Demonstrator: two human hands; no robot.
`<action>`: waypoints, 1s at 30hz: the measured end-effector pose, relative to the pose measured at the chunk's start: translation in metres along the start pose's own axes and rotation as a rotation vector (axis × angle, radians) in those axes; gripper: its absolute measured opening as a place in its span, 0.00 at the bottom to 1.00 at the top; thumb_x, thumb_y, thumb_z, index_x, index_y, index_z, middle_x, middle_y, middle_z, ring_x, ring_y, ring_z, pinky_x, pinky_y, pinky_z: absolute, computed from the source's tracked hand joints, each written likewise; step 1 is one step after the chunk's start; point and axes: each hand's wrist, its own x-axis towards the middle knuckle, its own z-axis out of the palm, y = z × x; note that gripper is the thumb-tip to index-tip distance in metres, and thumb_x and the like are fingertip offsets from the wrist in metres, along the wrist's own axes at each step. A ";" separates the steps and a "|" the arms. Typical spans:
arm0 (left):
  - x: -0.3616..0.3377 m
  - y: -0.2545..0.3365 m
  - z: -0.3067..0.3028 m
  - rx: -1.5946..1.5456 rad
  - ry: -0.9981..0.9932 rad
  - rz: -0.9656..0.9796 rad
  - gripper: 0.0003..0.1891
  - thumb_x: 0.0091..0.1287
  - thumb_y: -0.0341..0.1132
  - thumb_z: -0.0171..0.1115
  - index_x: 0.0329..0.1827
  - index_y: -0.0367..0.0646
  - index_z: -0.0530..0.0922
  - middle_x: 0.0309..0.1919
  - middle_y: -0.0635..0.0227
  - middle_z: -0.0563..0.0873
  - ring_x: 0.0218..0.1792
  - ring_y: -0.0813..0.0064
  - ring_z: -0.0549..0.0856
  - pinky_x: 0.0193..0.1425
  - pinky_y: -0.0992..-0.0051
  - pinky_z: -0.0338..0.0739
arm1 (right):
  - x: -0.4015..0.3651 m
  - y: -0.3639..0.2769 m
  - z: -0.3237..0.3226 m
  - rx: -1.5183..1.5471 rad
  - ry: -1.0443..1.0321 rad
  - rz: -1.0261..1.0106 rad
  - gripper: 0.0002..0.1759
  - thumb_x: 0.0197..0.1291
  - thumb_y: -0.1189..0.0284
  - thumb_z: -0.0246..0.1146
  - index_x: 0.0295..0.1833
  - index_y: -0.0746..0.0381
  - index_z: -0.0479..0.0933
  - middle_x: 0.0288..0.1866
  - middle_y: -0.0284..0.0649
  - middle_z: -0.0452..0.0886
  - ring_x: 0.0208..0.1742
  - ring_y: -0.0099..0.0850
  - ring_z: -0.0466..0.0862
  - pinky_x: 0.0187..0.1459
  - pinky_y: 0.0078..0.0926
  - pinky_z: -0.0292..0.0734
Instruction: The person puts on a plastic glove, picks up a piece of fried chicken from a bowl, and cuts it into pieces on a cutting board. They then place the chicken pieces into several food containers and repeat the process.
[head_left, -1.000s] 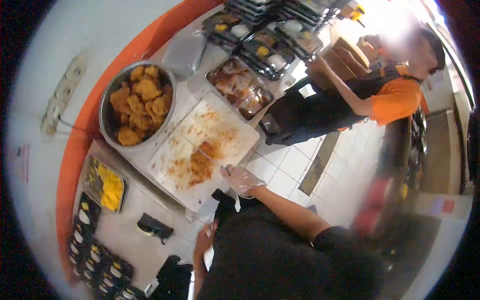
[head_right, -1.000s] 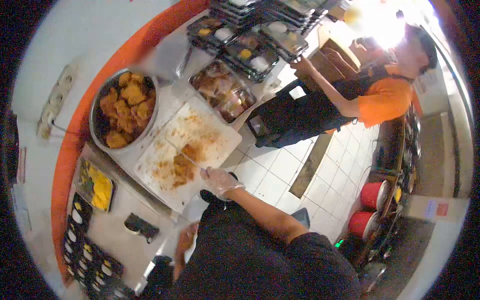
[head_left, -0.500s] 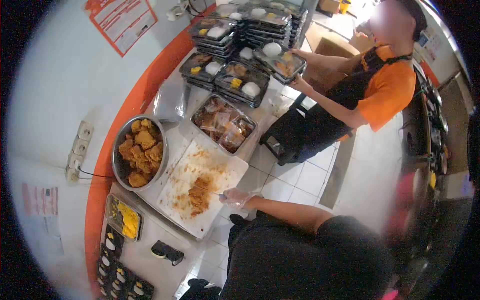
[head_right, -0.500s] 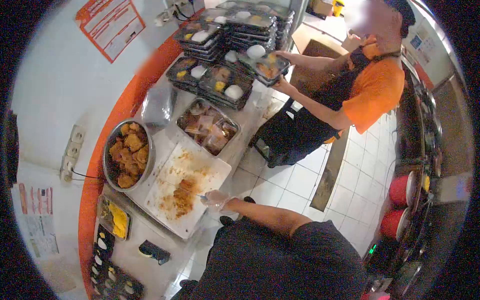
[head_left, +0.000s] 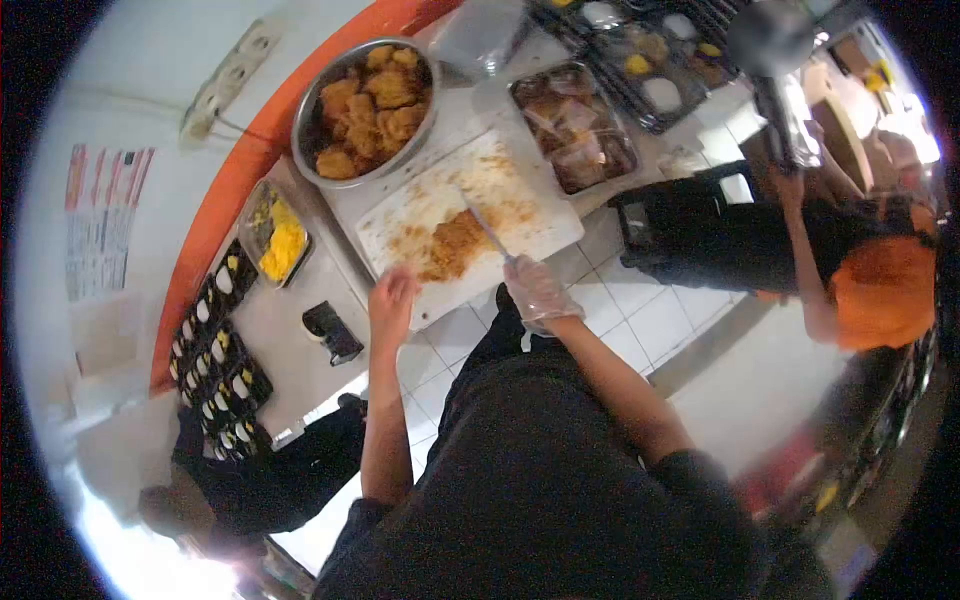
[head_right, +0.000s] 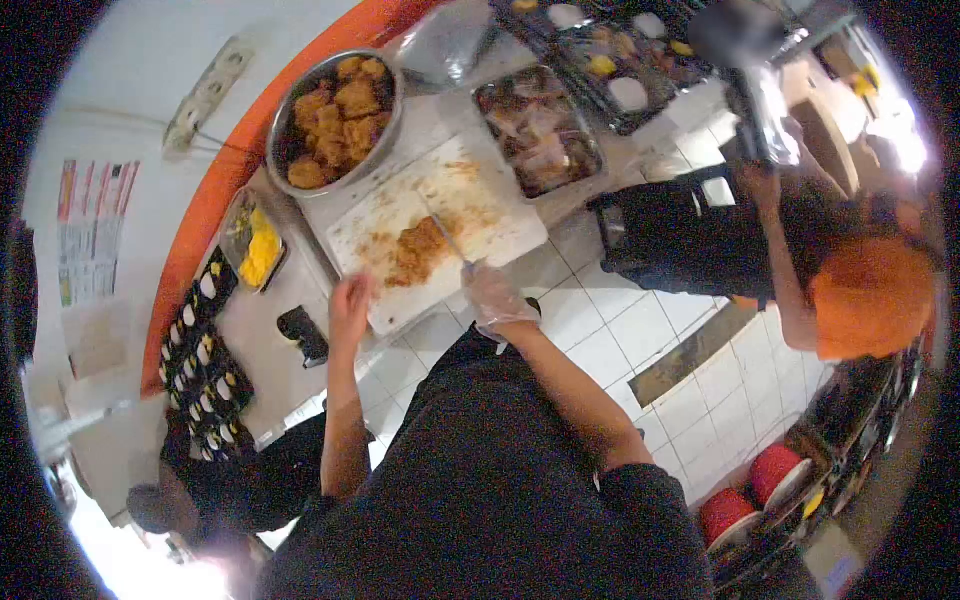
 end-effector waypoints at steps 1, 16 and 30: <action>0.032 0.006 0.007 0.176 0.075 0.037 0.13 0.72 0.37 0.66 0.53 0.39 0.84 0.40 0.64 0.89 0.40 0.74 0.86 0.48 0.74 0.79 | 0.000 -0.015 -0.028 0.105 -0.030 0.152 0.12 0.70 0.69 0.54 0.49 0.67 0.75 0.41 0.55 0.82 0.41 0.54 0.84 0.41 0.50 0.81; 0.171 -0.065 0.051 0.402 -0.038 -0.121 0.12 0.58 0.41 0.78 0.35 0.39 0.90 0.28 0.63 0.92 0.31 0.72 0.91 0.40 0.72 0.83 | 0.022 -0.073 0.019 -0.156 -0.125 0.143 0.13 0.68 0.72 0.58 0.53 0.68 0.78 0.42 0.50 0.84 0.35 0.41 0.89 0.33 0.37 0.85; 0.209 -0.072 0.042 0.402 -0.168 -0.228 0.11 0.45 0.41 0.81 0.28 0.48 0.91 0.27 0.62 0.91 0.34 0.67 0.91 0.45 0.69 0.86 | 0.034 -0.063 0.061 -0.347 -0.015 0.083 0.11 0.71 0.70 0.55 0.49 0.65 0.78 0.44 0.50 0.83 0.32 0.39 0.88 0.31 0.36 0.86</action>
